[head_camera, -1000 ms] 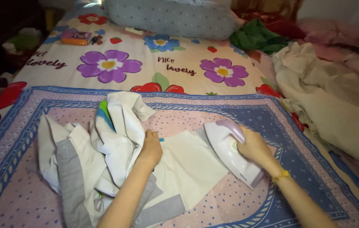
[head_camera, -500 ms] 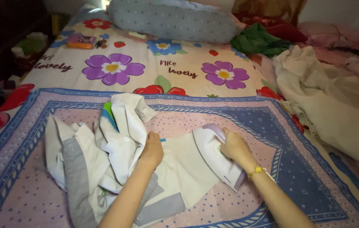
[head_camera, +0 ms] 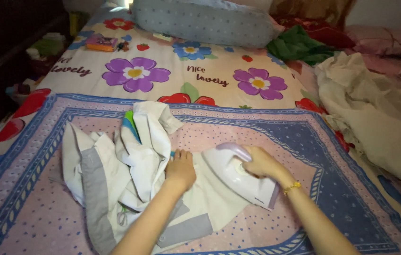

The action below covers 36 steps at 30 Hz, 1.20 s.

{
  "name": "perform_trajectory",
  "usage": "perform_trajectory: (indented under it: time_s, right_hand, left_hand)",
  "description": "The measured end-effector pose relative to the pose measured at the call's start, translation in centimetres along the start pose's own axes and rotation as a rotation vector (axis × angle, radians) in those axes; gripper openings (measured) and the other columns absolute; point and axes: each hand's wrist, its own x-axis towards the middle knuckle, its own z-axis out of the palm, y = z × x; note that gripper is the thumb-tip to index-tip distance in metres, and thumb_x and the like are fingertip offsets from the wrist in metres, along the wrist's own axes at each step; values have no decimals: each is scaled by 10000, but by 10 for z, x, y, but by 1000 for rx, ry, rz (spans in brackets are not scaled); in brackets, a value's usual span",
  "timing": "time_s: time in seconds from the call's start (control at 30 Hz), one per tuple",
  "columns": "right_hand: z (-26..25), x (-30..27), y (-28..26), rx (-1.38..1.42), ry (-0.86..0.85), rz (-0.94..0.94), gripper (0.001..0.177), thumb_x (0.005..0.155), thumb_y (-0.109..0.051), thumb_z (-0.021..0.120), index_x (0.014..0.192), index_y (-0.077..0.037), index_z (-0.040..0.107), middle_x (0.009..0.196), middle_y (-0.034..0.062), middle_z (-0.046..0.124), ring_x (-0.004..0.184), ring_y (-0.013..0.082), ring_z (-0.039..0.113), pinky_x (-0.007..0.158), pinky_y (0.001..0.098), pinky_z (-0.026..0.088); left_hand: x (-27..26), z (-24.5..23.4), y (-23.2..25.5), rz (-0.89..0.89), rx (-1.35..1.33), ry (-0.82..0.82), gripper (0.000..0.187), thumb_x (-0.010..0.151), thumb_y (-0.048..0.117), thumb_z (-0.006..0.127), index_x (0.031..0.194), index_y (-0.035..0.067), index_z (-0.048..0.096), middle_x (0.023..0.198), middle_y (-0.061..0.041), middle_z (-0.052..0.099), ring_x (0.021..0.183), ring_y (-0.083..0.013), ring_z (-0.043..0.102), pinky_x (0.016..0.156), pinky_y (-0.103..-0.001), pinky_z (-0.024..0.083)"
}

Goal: Ironing a white shirt on a bed.

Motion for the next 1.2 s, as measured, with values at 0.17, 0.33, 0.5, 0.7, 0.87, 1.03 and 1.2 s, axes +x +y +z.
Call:
perform_trajectory:
  time_s: [0.17, 0.33, 0.5, 0.7, 0.87, 1.03, 1.2]
  right_hand:
    - [26, 22, -8, -131, 175, 70, 398, 757, -39, 637, 1144, -116, 693, 895, 206, 764, 773, 325, 754, 694, 433, 576]
    - [15, 12, -58, 5, 1, 120, 411, 780, -31, 593, 1179, -106, 653, 908, 222, 739, 763, 376, 765, 669, 466, 595]
    - [38, 39, -38, -113, 194, 60, 452, 750, -34, 640, 1200, -74, 641, 931, 249, 745, 849, 364, 752, 784, 454, 582]
    - [45, 43, -41, -242, 327, 156, 428, 787, -38, 645, 1214, -74, 641, 1012, 246, 723, 969, 426, 713, 847, 516, 558]
    - [40, 47, -31, -259, 367, 264, 382, 854, -89, 644, 1235, -74, 620, 1021, 239, 734, 988, 421, 718, 852, 534, 559]
    - [24, 40, 17, -316, 417, 287, 428, 837, -68, 647, 1265, -68, 619, 1054, 234, 732, 1001, 416, 720, 861, 530, 565]
    - [-2, 14, 71, -328, 450, 433, 588, 772, -94, 720, 1349, -135, 617, 1103, 255, 722, 1058, 431, 700, 913, 517, 557]
  left_hand:
    - [-18, -17, 12, -169, 70, -168, 730, 989, 273, 384, 1575, -85, 135, 1679, -259, 75, 1553, -423, 38, 1241, -491, 61]
    - [-16, -17, 11, -181, 58, -236, 746, 992, 270, 352, 1578, -109, 88, 1695, -253, 28, 1572, -400, -23, 1254, -472, 11]
    - [-15, -8, 12, -212, 36, -207, 758, 973, 264, 360, 1580, -115, 108, 1689, -260, 46, 1572, -383, -14, 1253, -463, 16]
    - [-15, -14, 14, -210, 71, -229, 736, 974, 261, 354, 1578, -93, 127, 1696, -225, 42, 1576, -388, -8, 1257, -474, 19]
    - [-14, -6, 5, -195, 6, -177, 746, 981, 289, 361, 1582, -91, 136, 1681, -260, 84, 1569, -389, 34, 1258, -461, 46]
    - [-17, -11, -3, -111, 36, -202, 739, 988, 275, 373, 1564, -132, 151, 1676, -259, 91, 1570, -399, 56, 1255, -461, 95]
    - [-29, 1, -1, -25, 46, 6, 653, 939, 226, 471, 1491, -112, 385, 1583, -308, 291, 1456, -434, 302, 1164, -502, 248]
